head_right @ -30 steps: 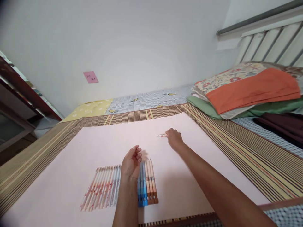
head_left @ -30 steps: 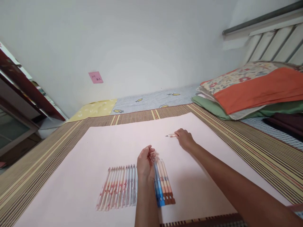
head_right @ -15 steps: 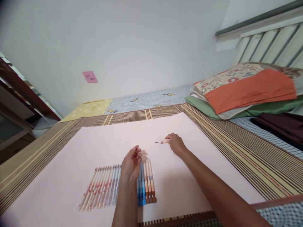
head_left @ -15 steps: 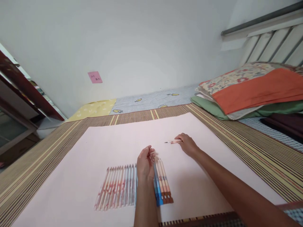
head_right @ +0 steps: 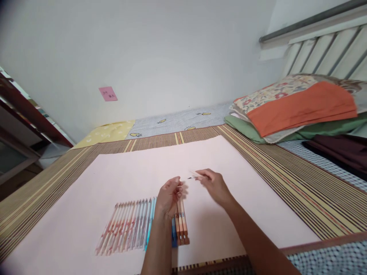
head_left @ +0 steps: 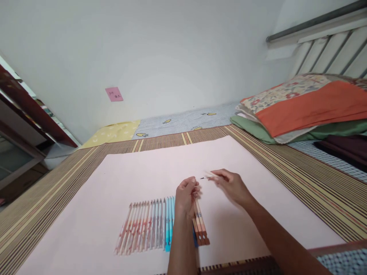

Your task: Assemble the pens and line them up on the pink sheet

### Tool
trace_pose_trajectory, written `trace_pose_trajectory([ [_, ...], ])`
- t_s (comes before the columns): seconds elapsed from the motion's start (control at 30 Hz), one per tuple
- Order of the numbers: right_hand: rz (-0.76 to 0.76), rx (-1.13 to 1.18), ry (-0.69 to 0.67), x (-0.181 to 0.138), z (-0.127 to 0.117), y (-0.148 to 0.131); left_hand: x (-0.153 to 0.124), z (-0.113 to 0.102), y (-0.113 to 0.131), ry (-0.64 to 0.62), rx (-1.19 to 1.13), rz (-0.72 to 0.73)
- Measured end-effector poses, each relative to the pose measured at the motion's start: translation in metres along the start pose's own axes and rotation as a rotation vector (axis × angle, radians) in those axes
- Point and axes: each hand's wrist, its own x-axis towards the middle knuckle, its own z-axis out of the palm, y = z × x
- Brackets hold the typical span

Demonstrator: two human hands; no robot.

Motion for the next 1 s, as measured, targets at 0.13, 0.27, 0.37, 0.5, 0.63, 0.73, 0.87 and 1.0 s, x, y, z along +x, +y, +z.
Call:
trace_pose_trajectory([
  [0.13,-0.027,0.064,-0.245,-0.009,0.028,-0.036,-0.002,0.004,-0.004,-0.052,-0.057,0.013],
  [0.27,-0.008,0.05,-0.226,0.003,0.026,-0.03,0.001,-0.001,0.007,0.054,-0.329,-0.048],
  [0.37,-0.033,-0.244,-0.06,0.025,0.007,-0.004,0.002,-0.004,0.017,0.102,-0.567,-0.132],
  [0.5,-0.039,-0.744,-0.129,0.053,-0.014,0.019,0.0,-0.003,0.018,0.124,-0.565,-0.123],
  [0.63,-0.065,-0.86,-0.338,0.072,-0.016,0.015,0.0,-0.001,0.012,0.125,-0.514,-0.129],
  [0.73,-0.086,-0.962,-0.434,0.083,-0.013,0.012,0.001,-0.002,0.01,0.134,-0.5,-0.125],
  [0.87,-0.111,-1.04,-0.476,0.09,-0.009,0.014,0.002,-0.004,0.008,0.136,-0.461,-0.08],
  [1.0,-0.118,-1.028,-0.487,0.093,-0.005,0.013,0.003,-0.003,0.004,0.138,-0.385,-0.004],
])
